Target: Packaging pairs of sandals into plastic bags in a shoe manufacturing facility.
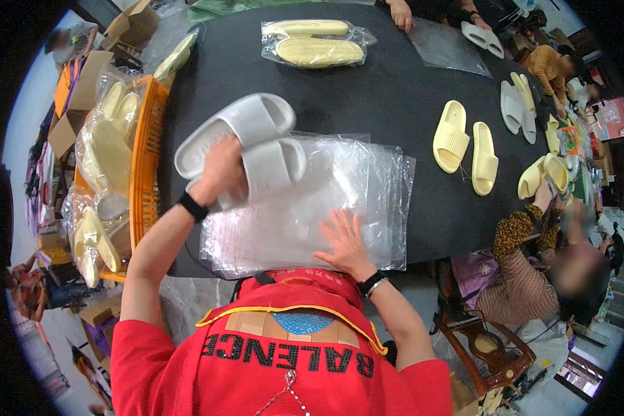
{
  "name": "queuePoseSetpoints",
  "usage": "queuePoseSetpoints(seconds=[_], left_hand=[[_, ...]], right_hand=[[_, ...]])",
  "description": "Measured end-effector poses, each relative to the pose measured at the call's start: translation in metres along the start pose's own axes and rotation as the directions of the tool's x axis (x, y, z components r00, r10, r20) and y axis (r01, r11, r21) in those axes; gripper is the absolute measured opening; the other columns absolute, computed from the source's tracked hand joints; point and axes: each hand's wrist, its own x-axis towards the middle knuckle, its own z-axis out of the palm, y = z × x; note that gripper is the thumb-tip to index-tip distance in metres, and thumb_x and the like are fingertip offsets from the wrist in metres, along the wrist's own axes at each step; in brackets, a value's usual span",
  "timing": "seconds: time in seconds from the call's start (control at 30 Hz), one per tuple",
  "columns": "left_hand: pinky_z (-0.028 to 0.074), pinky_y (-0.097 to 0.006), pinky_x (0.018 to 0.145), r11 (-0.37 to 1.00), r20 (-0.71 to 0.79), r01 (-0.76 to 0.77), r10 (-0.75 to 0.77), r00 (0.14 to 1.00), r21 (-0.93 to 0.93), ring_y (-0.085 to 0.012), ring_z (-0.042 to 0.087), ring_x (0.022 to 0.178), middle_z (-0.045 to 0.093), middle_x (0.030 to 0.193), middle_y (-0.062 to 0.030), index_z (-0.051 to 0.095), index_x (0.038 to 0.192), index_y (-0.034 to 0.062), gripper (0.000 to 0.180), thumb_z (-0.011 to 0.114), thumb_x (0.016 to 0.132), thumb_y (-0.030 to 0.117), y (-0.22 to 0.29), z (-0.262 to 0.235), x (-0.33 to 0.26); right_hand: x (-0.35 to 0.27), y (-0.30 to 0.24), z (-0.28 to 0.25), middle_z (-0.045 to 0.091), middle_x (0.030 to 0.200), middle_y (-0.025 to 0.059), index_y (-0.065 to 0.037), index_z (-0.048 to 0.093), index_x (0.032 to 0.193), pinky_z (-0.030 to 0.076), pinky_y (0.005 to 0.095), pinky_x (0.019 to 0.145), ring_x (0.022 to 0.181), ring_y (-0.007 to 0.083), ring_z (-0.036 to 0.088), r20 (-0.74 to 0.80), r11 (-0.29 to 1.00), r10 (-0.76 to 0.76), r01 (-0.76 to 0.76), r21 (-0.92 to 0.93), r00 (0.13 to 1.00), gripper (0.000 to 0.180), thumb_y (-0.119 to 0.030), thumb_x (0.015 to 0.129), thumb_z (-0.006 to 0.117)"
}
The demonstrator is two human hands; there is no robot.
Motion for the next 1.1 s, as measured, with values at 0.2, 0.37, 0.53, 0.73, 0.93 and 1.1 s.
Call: queuePoseSetpoints(seconds=[0.2,0.37,0.53,0.73,0.93,1.1], left_hand=[[0.040,-0.041,0.075,0.987,0.244,-0.128,0.149,0.958,-0.100,-0.0306,0.049,0.089,0.052,0.091,-0.0130,0.054,0.084,0.0031,0.023,0.053,0.061,0.004,0.042,0.072,-0.091],[0.043,-0.045,0.072,0.982,0.077,0.191,-0.190,0.979,-0.006,-0.0349,0.050,0.089,0.053,0.094,-0.0152,0.053,0.086,0.0006,0.021,0.052,0.065,0.002,-0.052,0.071,-0.131],[0.044,-0.045,0.076,0.911,-0.027,0.404,-0.403,0.915,0.086,-0.0378,0.050,0.091,0.054,0.092,-0.0186,0.051,0.085,-0.0007,0.018,0.048,0.068,0.000,-0.090,0.017,-0.108],[0.042,-0.043,0.068,0.986,0.036,-0.166,0.166,0.986,0.016,-0.0345,0.047,0.085,0.052,0.092,-0.0121,0.056,0.097,0.0040,0.039,0.054,0.058,-0.002,0.014,-0.045,-0.064],[0.041,-0.041,0.074,0.915,0.183,-0.400,0.404,0.896,-0.061,-0.0298,0.047,0.094,0.051,0.100,-0.0112,0.054,0.097,0.0055,0.039,0.059,0.058,0.001,0.103,-0.013,-0.036],[0.025,-0.046,0.097,0.923,-0.201,-0.249,0.194,0.960,-0.295,-0.0383,0.027,0.123,0.022,0.136,-0.0229,0.036,0.128,0.0072,0.062,0.064,0.072,0.007,0.105,0.033,-0.041]], right_hand=[[0.018,-0.003,0.009,0.008,0.146,0.0138,-0.011,0.025,0.137,-0.003,0.0616,0.100,0.135,0.0321,0.000,0.183,0.972,0.175,-0.140,-0.186,0.968,0.101,-0.068,0.061,0.057],[0.021,-0.002,0.013,0.000,0.147,0.0116,-0.012,0.015,0.140,-0.011,0.0576,0.100,0.135,0.0312,-0.006,0.228,0.979,0.185,-0.159,-0.127,0.956,0.106,-0.070,0.061,0.055],[0.019,0.004,0.001,0.007,0.145,0.0156,-0.011,0.015,0.140,-0.004,0.0578,0.102,0.134,0.0332,0.000,0.250,0.983,0.172,-0.149,-0.108,0.953,0.101,-0.064,0.065,0.057],[0.039,-0.033,-0.061,0.022,0.139,0.0219,-0.010,0.014,0.139,0.028,0.0393,0.102,0.127,0.0361,0.027,-0.195,0.866,0.131,-0.016,0.500,0.972,0.083,-0.027,0.075,0.065],[0.030,-0.019,-0.084,0.044,0.126,0.0183,-0.008,0.033,0.131,0.043,0.0349,0.085,0.101,0.0284,0.054,-0.226,0.671,0.301,-0.037,0.741,0.927,0.064,-0.016,0.074,0.062],[0.000,0.019,-0.140,0.062,0.098,0.0111,-0.003,0.055,0.105,0.046,0.0299,0.077,0.089,0.0189,0.060,-0.297,0.721,0.500,-0.201,0.663,0.814,0.030,-0.009,0.076,0.061]])
